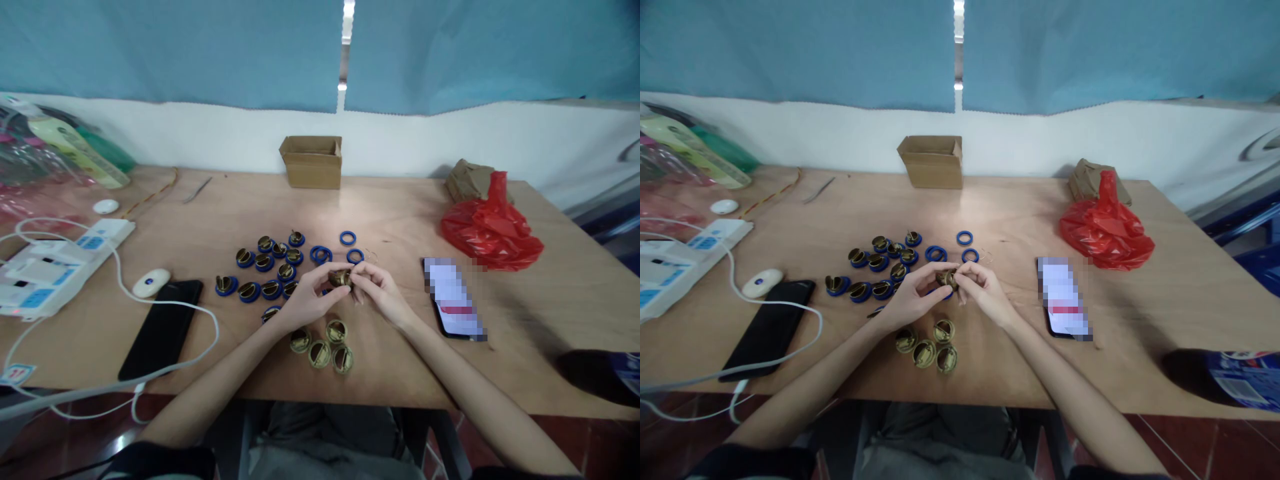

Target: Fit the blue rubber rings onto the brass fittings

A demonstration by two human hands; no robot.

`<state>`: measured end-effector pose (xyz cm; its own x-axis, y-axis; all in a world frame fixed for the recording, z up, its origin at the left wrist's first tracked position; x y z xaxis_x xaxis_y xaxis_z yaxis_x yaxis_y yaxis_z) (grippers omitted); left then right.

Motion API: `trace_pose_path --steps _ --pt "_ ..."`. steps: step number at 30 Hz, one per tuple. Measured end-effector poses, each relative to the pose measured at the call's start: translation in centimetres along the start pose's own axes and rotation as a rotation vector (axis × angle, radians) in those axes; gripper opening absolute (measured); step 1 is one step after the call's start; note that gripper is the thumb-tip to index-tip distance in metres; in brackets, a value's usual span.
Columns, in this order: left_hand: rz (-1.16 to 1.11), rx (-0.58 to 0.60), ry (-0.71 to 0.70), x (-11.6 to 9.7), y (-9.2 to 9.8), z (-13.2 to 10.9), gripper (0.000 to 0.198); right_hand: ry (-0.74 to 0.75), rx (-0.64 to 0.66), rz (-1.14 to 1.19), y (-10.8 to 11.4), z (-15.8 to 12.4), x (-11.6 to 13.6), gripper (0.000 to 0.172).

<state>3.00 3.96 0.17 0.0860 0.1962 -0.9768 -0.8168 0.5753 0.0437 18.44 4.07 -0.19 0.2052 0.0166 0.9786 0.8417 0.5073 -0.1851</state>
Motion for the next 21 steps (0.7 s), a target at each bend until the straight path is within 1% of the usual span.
trace_pose_path --steps 7,15,21 --pt "-0.005 0.003 -0.022 -0.06 -0.05 0.00 0.038 -0.006 -0.008 -0.001 -0.03 -0.01 0.09 0.027" --pt "0.013 -0.004 0.000 -0.07 -0.06 0.00 0.039 -0.001 0.003 0.005 0.00 0.00 -0.01 0.025" --pt "0.007 0.003 -0.021 -0.16 -0.03 0.00 0.038 -0.011 0.002 -0.007 -0.05 -0.04 0.18 0.025"
Point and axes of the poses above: each hand's wrist, its own z-axis towards the middle knuckle, its own y-axis out of the back of the hand, x = y × z, the point moved 4 cm from there along z, towards the middle knuckle, and after that the axes turned 10 degrees about x, right-handed, at the moved point
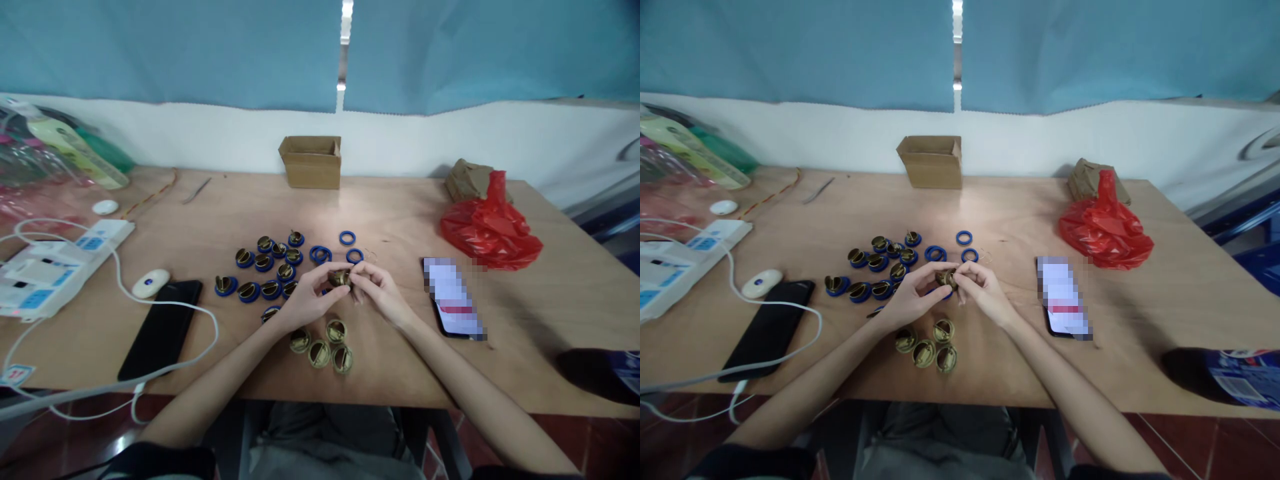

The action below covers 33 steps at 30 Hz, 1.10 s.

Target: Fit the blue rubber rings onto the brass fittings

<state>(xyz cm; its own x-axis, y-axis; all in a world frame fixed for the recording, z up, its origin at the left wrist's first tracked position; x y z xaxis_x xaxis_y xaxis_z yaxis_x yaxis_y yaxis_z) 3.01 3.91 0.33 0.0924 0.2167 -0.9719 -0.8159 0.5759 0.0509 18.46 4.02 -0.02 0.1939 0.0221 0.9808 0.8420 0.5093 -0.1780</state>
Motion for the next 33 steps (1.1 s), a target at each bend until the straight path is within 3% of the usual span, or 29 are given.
trace_pose_path --steps 33 --pt "-0.015 -0.003 -0.003 0.15 -0.01 0.01 0.038 0.002 0.004 0.000 0.04 0.09 -0.09 0.027"
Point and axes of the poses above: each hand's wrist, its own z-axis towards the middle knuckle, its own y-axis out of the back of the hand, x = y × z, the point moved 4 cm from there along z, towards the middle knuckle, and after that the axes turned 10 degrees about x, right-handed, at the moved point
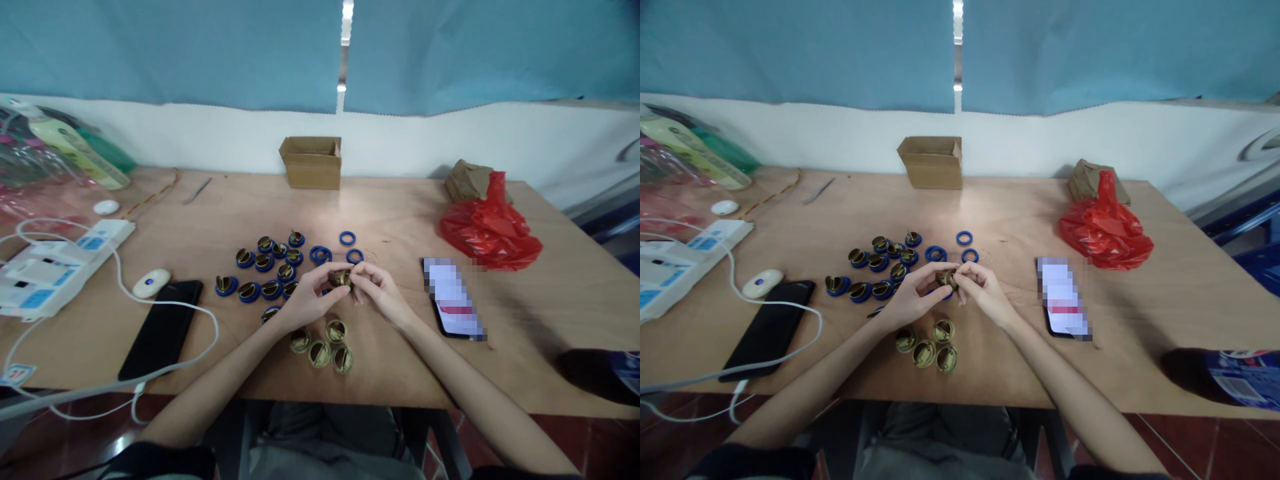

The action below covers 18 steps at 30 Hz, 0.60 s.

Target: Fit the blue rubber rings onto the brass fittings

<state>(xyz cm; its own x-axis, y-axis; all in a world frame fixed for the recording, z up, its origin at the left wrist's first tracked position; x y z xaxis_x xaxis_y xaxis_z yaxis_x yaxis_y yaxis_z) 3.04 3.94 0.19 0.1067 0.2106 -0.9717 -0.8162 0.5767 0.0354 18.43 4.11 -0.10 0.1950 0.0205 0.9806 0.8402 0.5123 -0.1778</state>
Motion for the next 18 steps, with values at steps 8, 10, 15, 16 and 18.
trace_pose_path --steps 8,10,15,16,18 --pt "0.014 0.000 0.010 -0.09 0.00 0.00 0.038 -0.001 -0.009 -0.002 -0.01 -0.08 0.04 0.027" --pt "0.012 0.005 0.003 -0.08 -0.03 0.02 0.038 -0.003 -0.005 -0.001 -0.07 -0.09 0.15 0.027" --pt "0.019 0.003 -0.008 0.00 -0.07 0.04 0.038 0.004 -0.003 0.005 -0.10 -0.09 0.35 0.027" --pt "0.018 0.003 -0.002 0.02 -0.07 0.03 0.038 0.005 -0.003 0.006 -0.09 -0.08 0.35 0.026" --pt "0.015 0.003 0.011 0.04 -0.06 0.00 0.039 0.009 -0.003 0.013 -0.07 -0.06 0.30 0.026"
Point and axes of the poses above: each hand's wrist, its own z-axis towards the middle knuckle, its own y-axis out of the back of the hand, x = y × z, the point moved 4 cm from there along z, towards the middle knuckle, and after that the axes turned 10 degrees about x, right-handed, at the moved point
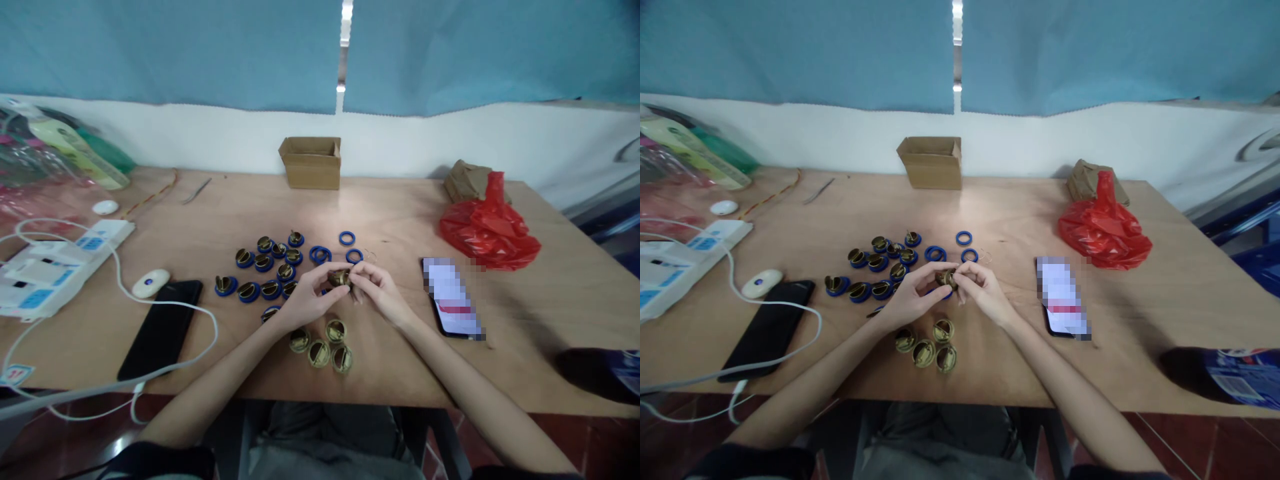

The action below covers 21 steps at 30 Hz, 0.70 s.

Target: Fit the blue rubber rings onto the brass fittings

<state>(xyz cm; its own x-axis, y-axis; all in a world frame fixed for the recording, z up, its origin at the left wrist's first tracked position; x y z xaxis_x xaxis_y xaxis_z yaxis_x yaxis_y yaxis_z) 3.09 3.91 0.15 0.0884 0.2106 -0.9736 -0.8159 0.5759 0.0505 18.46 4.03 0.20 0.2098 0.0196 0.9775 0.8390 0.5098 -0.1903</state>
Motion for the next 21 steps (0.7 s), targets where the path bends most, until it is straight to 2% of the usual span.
trace_pose_path --steps 21 --pt "-0.007 0.007 -0.005 -0.01 0.02 0.01 0.039 0.013 0.011 -0.013 0.09 0.06 -0.19 0.025"
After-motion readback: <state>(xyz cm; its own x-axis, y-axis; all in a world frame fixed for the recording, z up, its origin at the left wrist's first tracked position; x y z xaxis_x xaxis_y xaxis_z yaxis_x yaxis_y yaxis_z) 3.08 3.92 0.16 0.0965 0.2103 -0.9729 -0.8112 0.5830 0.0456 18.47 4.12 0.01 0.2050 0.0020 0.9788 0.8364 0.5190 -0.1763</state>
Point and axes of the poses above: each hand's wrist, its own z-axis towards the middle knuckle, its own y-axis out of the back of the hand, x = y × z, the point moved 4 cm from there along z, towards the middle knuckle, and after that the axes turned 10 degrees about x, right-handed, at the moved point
